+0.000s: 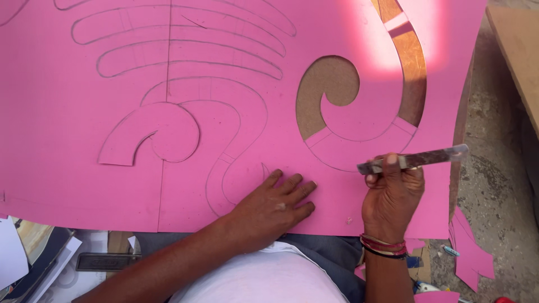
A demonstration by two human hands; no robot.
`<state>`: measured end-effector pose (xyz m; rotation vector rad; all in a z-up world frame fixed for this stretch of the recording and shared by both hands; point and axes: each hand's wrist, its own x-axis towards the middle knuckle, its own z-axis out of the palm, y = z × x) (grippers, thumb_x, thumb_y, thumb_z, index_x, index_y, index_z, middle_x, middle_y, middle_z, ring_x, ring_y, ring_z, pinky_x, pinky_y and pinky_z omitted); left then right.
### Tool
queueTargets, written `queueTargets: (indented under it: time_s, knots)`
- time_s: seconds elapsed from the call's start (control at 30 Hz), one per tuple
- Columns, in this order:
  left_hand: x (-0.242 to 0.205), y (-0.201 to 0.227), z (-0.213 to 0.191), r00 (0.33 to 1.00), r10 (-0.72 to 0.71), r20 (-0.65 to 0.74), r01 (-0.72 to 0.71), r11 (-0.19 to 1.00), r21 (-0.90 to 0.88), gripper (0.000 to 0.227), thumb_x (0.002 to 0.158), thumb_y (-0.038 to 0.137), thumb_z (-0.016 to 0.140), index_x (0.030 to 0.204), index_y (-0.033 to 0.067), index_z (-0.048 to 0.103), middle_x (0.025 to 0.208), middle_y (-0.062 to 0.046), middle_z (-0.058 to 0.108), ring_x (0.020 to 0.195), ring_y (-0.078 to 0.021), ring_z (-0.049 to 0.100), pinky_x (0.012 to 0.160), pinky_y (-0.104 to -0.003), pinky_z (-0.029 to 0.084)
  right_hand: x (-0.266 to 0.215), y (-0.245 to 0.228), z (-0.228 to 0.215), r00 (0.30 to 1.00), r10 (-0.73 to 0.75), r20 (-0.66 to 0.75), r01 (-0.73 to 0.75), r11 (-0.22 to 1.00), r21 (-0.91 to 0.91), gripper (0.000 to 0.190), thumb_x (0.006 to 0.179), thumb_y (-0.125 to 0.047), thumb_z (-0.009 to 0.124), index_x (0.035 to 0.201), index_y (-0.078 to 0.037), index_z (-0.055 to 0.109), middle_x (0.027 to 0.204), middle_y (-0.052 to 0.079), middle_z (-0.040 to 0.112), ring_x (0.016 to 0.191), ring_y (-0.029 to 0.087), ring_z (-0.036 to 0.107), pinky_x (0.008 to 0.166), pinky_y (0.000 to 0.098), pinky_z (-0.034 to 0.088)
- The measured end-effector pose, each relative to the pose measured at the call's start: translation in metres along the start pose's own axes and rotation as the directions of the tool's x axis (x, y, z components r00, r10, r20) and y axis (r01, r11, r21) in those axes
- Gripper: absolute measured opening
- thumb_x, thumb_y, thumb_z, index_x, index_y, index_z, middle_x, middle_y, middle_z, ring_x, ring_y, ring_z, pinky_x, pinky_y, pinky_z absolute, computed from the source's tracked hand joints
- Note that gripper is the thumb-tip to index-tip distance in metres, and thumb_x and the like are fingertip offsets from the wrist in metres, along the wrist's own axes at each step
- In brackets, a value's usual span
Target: The person uses a utility knife to cut curved patterns out of a large pink foam sheet by following pencil outlines.
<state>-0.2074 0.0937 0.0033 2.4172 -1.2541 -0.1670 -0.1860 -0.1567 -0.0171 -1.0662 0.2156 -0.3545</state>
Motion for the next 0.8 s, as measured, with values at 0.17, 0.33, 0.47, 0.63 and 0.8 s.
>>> queueTargets:
  time_s: [0.17, 0.33, 0.47, 0.63, 0.8]
  knots:
    - [0.006, 0.007, 0.004, 0.99, 0.125, 0.066, -0.123, 0.992, -0.034, 0.043, 0.084, 0.018, 0.062, 0.124, 0.0039, 0.066, 0.15, -0.02, 0.051, 0.14, -0.038, 0.045, 0.107, -0.066, 0.036, -0.001, -0.018, 0.01, 0.997, -0.076, 0.03, 0.076, 0.997, 0.004, 0.019, 0.106, -0.003, 0.071, 0.124, -0.005, 0.068, 0.085, 0.006, 0.068, 0.07, 0.017, 0.066, 0.06, 0.0282, 0.054]
    - [0.006, 0.006, 0.008, 0.994, 0.105, 0.002, -0.105, 0.994, 0.012, 0.034, 0.088, 0.02, 0.065, 0.117, 0.0031, 0.069, 0.146, -0.018, 0.056, 0.136, -0.0332, 0.052, 0.106, -0.059, 0.044, -0.003, -0.014, 0.016, 0.995, -0.043, 0.087, 0.046, 0.999, -0.03, 0.016, 0.107, -0.001, 0.065, 0.122, -0.003, 0.06, 0.097, 0.011, 0.07, 0.082, 0.023, 0.072, 0.075, 0.0354, 0.063]
    - [0.018, 0.005, 0.006, 0.997, 0.078, 0.022, -0.077, 0.996, -0.036, 0.041, 0.08, 0.027, 0.07, 0.113, 0.0029, 0.07, 0.141, -0.017, 0.059, 0.13, -0.032, 0.054, 0.105, -0.057, 0.044, 0.02, 0.002, 0.028, 0.993, -0.109, 0.047, 0.117, 0.961, -0.249, 0.01, 0.108, -0.006, 0.061, 0.117, -0.005, 0.057, 0.089, 0.01, 0.069, 0.073, 0.021, 0.072, 0.069, 0.0344, 0.064]
    - [0.056, -0.043, -0.006, 0.986, -0.019, -0.168, 0.039, 0.992, 0.119, 0.035, 0.085, 0.021, 0.074, 0.117, 0.0075, 0.071, 0.142, -0.013, 0.059, 0.134, -0.0305, 0.053, 0.112, -0.054, 0.042, 0.057, 0.033, 0.038, 0.99, -0.122, 0.074, 0.141, 0.92, -0.365, 0.009, 0.11, -0.008, 0.06, 0.116, -0.002, 0.056, 0.092, 0.007, 0.065, 0.073, 0.014, 0.067, 0.067, 0.0288, 0.061]
    - [0.106, -0.115, -0.031, 0.983, -0.168, -0.072, 0.175, 0.977, 0.125, 0.063, 0.08, 0.035, 0.081, 0.137, 0.017, 0.06, 0.158, -0.009, 0.041, 0.148, -0.0335, 0.032, 0.12, -0.06, 0.023, 0.051, 0.045, 0.047, 0.993, -0.089, 0.075, 0.116, 0.834, -0.54, 0.008, 0.108, -0.006, 0.057, 0.114, -0.001, 0.055, 0.092, 0.005, 0.064, 0.071, 0.012, 0.068, 0.062, 0.0234, 0.056]
